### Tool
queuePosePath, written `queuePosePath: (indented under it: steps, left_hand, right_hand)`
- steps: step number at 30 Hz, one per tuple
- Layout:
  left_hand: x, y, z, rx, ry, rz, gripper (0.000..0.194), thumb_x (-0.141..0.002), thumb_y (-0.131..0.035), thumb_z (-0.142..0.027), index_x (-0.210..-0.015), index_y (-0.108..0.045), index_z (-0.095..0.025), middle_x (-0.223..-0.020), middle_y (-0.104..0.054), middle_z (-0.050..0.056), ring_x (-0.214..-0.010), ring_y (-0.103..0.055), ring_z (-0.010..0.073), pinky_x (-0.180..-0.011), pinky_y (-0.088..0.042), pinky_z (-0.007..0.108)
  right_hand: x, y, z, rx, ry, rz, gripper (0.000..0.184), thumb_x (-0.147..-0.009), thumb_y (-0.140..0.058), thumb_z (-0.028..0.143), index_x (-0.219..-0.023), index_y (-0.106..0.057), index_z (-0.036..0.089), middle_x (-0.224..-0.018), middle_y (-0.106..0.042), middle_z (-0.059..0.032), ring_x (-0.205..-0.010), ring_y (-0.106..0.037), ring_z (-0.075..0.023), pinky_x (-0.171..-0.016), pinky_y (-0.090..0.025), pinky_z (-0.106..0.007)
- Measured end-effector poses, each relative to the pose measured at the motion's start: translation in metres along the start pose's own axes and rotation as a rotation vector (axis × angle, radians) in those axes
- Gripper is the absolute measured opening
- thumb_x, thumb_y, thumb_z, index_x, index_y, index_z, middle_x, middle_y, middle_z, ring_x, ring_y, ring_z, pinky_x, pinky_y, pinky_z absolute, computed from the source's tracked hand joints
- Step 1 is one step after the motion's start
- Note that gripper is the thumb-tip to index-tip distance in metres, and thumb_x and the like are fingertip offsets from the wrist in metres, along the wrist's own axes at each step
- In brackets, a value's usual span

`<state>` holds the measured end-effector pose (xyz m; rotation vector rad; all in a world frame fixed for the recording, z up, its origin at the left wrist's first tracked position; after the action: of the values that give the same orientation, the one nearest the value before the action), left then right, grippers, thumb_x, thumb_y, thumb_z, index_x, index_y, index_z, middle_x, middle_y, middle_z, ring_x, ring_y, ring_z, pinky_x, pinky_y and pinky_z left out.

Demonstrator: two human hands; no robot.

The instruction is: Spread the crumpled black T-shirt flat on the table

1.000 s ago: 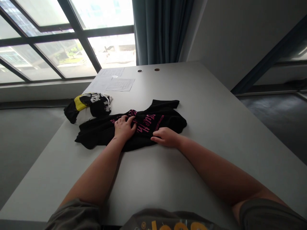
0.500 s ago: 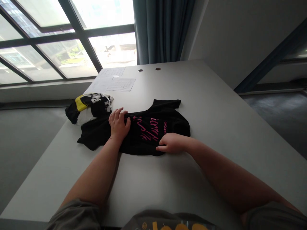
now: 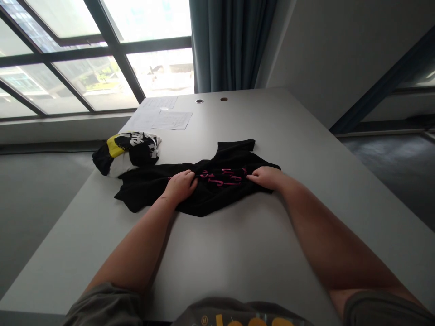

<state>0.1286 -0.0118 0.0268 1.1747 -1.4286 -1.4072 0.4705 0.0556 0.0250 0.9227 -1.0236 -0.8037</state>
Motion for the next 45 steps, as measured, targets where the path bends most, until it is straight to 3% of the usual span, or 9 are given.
queuePosePath:
  steps: [6,12,16,20,24,28,31,36,45]
  left_hand:
    - [0.011,0.009,-0.037,-0.106,-0.041,0.115,0.052,-0.106,-0.032,-0.045,-0.092,-0.073,-0.017,-0.091,-0.077,0.012,-0.086,-0.074,0.0258,-0.076,-0.052,0.035]
    - [0.029,0.018,-0.077,-0.089,-0.194,0.186,0.054,-0.106,-0.032,-0.039,-0.087,-0.076,-0.014,-0.080,-0.075,0.014,-0.079,-0.074,0.0268,-0.070,-0.051,0.034]
    - [0.036,0.018,-0.093,-0.075,-0.315,0.213,0.044,-0.102,-0.041,-0.033,-0.084,-0.076,-0.013,-0.074,-0.073,0.013,-0.071,-0.072,0.0259,-0.064,-0.049,0.033]
    - [0.037,0.016,-0.091,-0.003,-0.401,0.191,0.040,-0.101,-0.046,-0.034,-0.081,-0.075,-0.016,-0.073,-0.072,0.009,-0.068,-0.069,0.0213,-0.063,-0.048,0.032]
    - [0.033,0.017,-0.080,0.132,-0.385,0.028,0.038,-0.104,-0.047,-0.044,-0.087,-0.072,-0.020,-0.083,-0.074,0.006,-0.081,-0.070,0.0203,-0.074,-0.053,0.032]
    - [0.025,0.013,-0.069,0.293,-0.347,-0.155,0.033,-0.104,-0.048,-0.044,-0.116,-0.070,-0.023,-0.125,-0.072,0.008,-0.122,-0.064,0.0234,-0.105,-0.052,0.039]
    - [0.017,0.000,-0.060,0.315,-0.320,-0.124,0.039,-0.105,-0.047,-0.042,-0.136,-0.064,-0.026,-0.151,-0.059,0.006,-0.144,-0.049,0.0262,-0.122,-0.041,0.048]
    - [0.010,-0.019,-0.054,0.275,-0.204,-0.050,0.041,-0.105,-0.046,-0.044,-0.137,-0.066,-0.029,-0.156,-0.055,0.003,-0.151,-0.042,0.0265,-0.127,-0.037,0.051]
    - [0.008,-0.020,-0.057,0.243,-0.149,-0.041,0.041,-0.102,-0.052,-0.046,-0.137,-0.067,-0.032,-0.163,-0.046,0.006,-0.148,-0.046,0.0296,-0.122,-0.043,0.052]
  right_hand:
    - [-0.008,-0.002,-0.034,0.032,-0.110,-0.247,0.050,-0.096,-0.048,0.064,-0.081,-0.072,0.023,-0.087,-0.074,-0.0080,-0.080,-0.064,-0.0236,-0.063,-0.034,-0.031]
    - [-0.008,-0.012,-0.042,0.018,-0.135,-0.451,0.044,-0.093,-0.055,0.063,-0.081,-0.070,0.023,-0.080,-0.072,-0.0066,-0.076,-0.062,-0.0239,-0.062,-0.030,-0.031]
    - [-0.010,-0.016,-0.037,0.009,0.005,-0.601,0.032,-0.094,-0.059,0.051,-0.085,-0.070,0.022,-0.084,-0.072,-0.0071,-0.080,-0.062,-0.0248,-0.069,-0.038,-0.033]
    - [-0.011,-0.016,-0.028,0.020,0.235,-0.798,0.023,-0.095,-0.058,0.039,-0.091,-0.072,0.021,-0.097,-0.069,-0.0110,-0.099,-0.059,-0.0294,-0.092,-0.045,-0.042]
    - [-0.005,-0.012,-0.014,0.039,0.267,-0.891,0.024,-0.097,-0.057,0.035,-0.106,-0.075,0.020,-0.114,-0.065,-0.0143,-0.114,-0.055,-0.0327,-0.104,-0.043,-0.049]
    - [0.003,-0.016,0.008,0.061,0.358,-0.820,0.028,-0.100,-0.055,0.036,-0.115,-0.074,0.022,-0.128,-0.064,-0.0142,-0.131,-0.049,-0.0350,-0.119,-0.031,-0.058]
    - [0.005,-0.028,0.031,0.059,0.512,-0.645,0.030,-0.103,-0.053,0.037,-0.119,-0.073,0.023,-0.131,-0.065,-0.0122,-0.130,-0.052,-0.0324,-0.121,-0.027,-0.057]
    - [0.000,-0.040,0.052,0.051,0.561,-0.433,0.029,-0.104,-0.050,0.036,-0.111,-0.073,0.019,-0.114,-0.070,-0.0119,-0.105,-0.061,-0.0262,-0.099,-0.041,-0.040]
    - [-0.007,-0.029,0.044,-0.039,0.532,-0.283,0.044,-0.105,-0.046,0.042,-0.071,-0.062,0.019,-0.080,-0.070,-0.0063,-0.076,-0.058,-0.0186,-0.074,-0.033,-0.031]
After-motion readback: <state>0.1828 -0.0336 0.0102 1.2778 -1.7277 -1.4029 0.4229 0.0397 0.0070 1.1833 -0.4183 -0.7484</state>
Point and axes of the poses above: each hand's wrist, its own x-axis away from the middle knuckle, its own y-axis out of the back of the hand, z = x × y, the point moved 1 cm from there along -x, towards the middle knuckle
